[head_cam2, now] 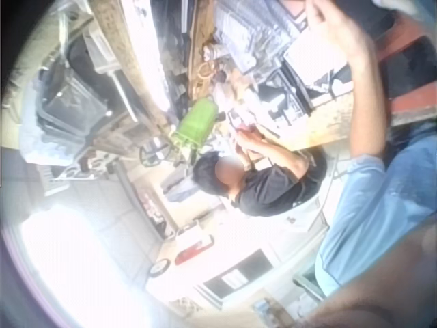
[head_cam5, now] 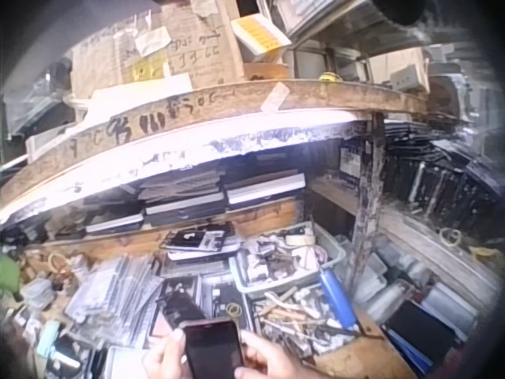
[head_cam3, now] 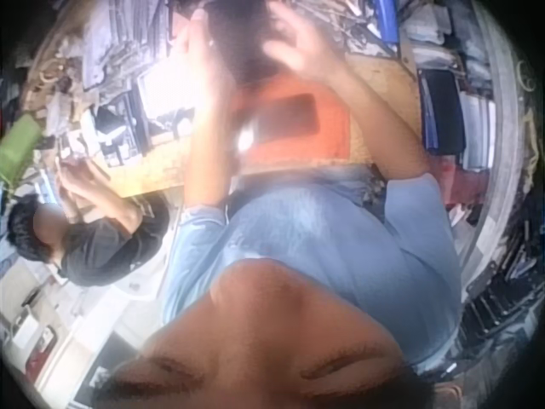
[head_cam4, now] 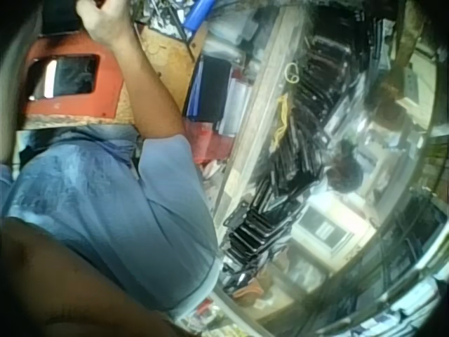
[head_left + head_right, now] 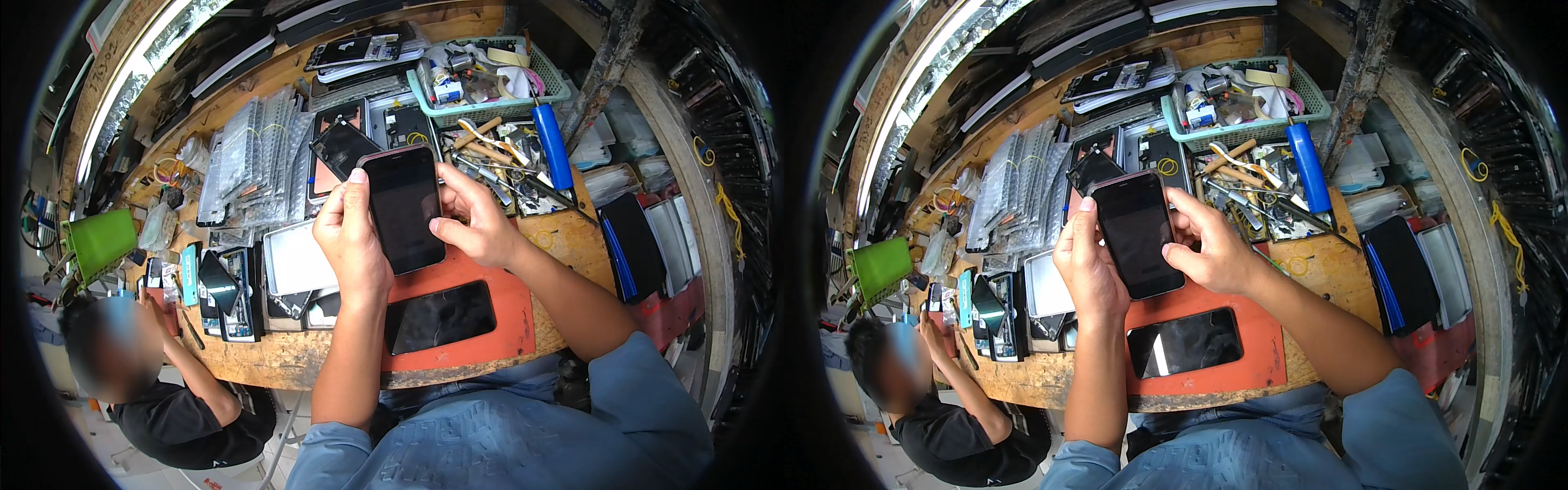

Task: The person holds a smartphone with both hands and repeatedly taps and swipes the screen. The device remains in hand throughout the clip, and no tools are used. The background shows a cluttered electronics repair workspace with parts and tools.

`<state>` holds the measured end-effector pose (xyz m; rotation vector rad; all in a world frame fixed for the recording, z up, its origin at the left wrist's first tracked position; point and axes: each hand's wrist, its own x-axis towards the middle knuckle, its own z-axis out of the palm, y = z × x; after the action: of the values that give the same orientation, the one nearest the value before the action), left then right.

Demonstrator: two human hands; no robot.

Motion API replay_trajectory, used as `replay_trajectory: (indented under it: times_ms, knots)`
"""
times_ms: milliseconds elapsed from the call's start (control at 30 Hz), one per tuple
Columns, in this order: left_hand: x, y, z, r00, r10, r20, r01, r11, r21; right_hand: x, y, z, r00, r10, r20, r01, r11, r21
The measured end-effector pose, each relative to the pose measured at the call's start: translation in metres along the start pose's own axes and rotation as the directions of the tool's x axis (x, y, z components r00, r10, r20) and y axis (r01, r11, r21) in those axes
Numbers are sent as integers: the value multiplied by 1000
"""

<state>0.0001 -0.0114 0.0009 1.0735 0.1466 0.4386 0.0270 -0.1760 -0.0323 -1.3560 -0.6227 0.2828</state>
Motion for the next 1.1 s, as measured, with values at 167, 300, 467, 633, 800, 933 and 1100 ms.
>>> replay_trajectory:
  times_ms: [167, 300, 467, 633, 800, 933, 1100]
  knots:
    - [0, 1, 1, 1000, 10, -11, -10, 1000, 15, 0, 6, -1, 1000, 0, -14, 1, 999, 53]
    - [0, 1, 2, 1000, 10, -24, -10, 1000, 20, 0, 2, -3, 1000, -8, 10, 8, 1000, 28]
    - [-1, 2, 3, 999, 15, -33, -14, 999, 30, 0, 2, 1, 999, -2, -33, 6, 995, 97]
    - [-2, 2, 3, 999, 34, -25, -33, 998, 52, 1, 0, -1, 999, 33, -28, -30, 995, 96]
    - [-2, 2, 3, 998, 61, -18, -60, 996, 71, 2, -4, 0, 999, 27, -23, -25, 997, 78]
    - [-2, 2, 2, 997, 71, -13, -70, 995, 75, 4, -3, -3, 997, -68, -22, 69, 997, 29]
    - [-2, 2, 2, 997, 73, -23, -71, 994, 89, 4, -4, -4, 995, -95, -26, 95, 995, 10]
